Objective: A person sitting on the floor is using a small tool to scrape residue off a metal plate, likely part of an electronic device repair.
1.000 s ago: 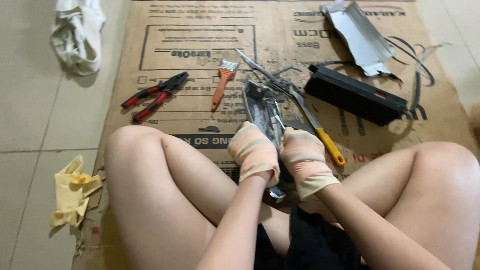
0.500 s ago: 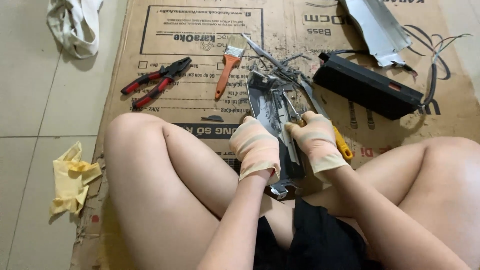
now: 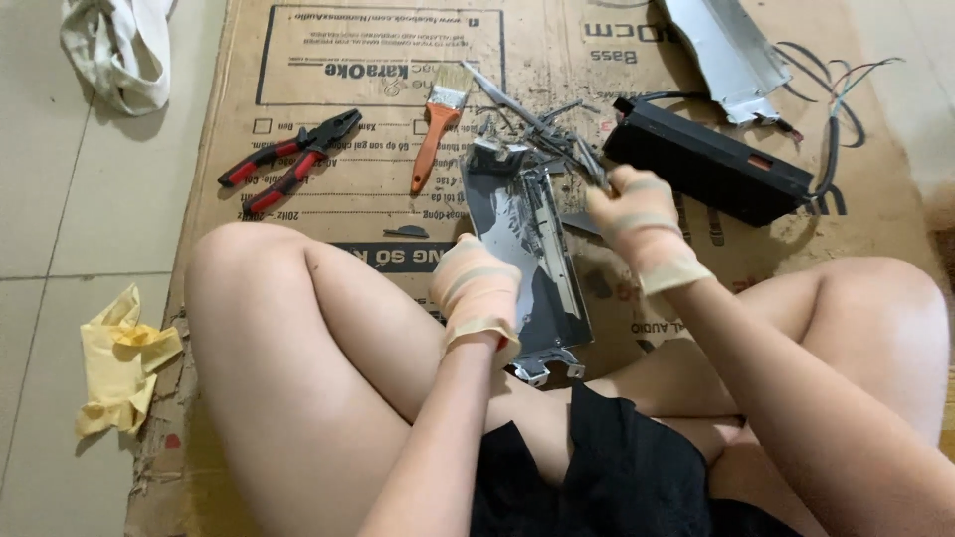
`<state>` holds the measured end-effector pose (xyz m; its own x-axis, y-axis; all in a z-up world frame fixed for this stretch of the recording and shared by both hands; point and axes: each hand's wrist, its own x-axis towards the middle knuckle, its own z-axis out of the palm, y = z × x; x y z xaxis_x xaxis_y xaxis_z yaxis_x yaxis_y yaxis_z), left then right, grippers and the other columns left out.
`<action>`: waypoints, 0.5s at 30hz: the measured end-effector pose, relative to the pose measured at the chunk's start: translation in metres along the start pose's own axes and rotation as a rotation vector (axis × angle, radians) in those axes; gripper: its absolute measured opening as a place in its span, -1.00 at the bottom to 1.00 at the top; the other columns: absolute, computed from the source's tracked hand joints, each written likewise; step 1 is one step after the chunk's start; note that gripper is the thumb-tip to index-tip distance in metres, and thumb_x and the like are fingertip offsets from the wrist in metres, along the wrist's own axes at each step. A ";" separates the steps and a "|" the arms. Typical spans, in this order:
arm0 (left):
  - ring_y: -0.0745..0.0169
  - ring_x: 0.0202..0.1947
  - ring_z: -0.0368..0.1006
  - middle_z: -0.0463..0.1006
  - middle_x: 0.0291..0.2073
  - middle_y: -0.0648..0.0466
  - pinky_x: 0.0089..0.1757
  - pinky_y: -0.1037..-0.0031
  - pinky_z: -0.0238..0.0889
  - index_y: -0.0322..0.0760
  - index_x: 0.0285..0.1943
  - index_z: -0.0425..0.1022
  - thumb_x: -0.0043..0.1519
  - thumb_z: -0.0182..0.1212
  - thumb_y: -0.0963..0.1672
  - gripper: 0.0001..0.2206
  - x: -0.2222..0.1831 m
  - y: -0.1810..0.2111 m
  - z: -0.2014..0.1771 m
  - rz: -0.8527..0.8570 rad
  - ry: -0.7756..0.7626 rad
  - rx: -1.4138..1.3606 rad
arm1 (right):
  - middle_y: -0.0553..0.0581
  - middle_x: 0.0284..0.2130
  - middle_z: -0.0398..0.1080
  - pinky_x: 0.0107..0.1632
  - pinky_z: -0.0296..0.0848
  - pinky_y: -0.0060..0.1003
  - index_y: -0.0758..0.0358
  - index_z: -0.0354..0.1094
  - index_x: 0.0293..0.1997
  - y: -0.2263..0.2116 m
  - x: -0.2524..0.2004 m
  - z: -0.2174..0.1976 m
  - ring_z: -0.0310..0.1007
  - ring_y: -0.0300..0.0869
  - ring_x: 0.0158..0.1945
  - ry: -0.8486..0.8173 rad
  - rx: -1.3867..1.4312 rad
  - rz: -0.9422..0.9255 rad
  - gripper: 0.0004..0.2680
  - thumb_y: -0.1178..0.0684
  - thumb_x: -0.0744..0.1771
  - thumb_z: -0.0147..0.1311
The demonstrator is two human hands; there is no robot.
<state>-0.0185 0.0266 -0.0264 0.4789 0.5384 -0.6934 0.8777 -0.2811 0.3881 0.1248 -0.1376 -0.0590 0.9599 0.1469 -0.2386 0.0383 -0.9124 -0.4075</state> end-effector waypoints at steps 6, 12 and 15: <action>-0.29 0.12 0.48 0.55 0.08 -0.18 -0.04 -0.03 0.44 -0.17 0.47 0.17 0.04 0.20 -0.12 -0.30 -0.011 0.012 -0.004 0.044 0.001 0.009 | -0.13 -0.54 0.50 -0.17 0.59 -0.28 -0.15 0.50 -0.04 -0.047 -0.003 -0.060 0.54 -0.29 -0.35 0.131 0.557 0.087 -0.79 -0.23 0.31 0.09; -0.18 0.00 0.56 0.61 -0.06 -0.17 -0.11 0.03 0.51 -0.17 0.21 0.46 0.11 0.26 0.00 -0.52 0.011 0.016 0.002 -0.077 0.191 -0.447 | 0.03 -0.73 0.33 -0.39 0.58 -0.20 -0.29 0.52 -0.14 0.014 -0.038 -0.077 0.43 -0.21 -0.54 0.136 0.650 0.308 -0.74 -0.38 0.21 0.20; -0.16 0.17 0.47 0.55 0.11 -0.17 0.05 0.08 0.43 -0.27 0.29 0.39 0.21 0.24 0.07 -0.46 -0.019 0.027 0.000 -0.153 0.195 -0.691 | 0.09 -0.43 0.57 -0.58 0.38 -0.43 0.01 0.54 -0.15 0.037 -0.092 -0.068 0.33 -0.32 -0.61 0.238 0.858 0.321 -0.79 -0.15 0.25 0.15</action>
<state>-0.0036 0.0087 -0.0032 0.2844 0.6811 -0.6747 0.6945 0.3388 0.6347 0.0568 -0.2112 0.0081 0.9244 -0.2307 -0.3039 -0.3633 -0.2889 -0.8858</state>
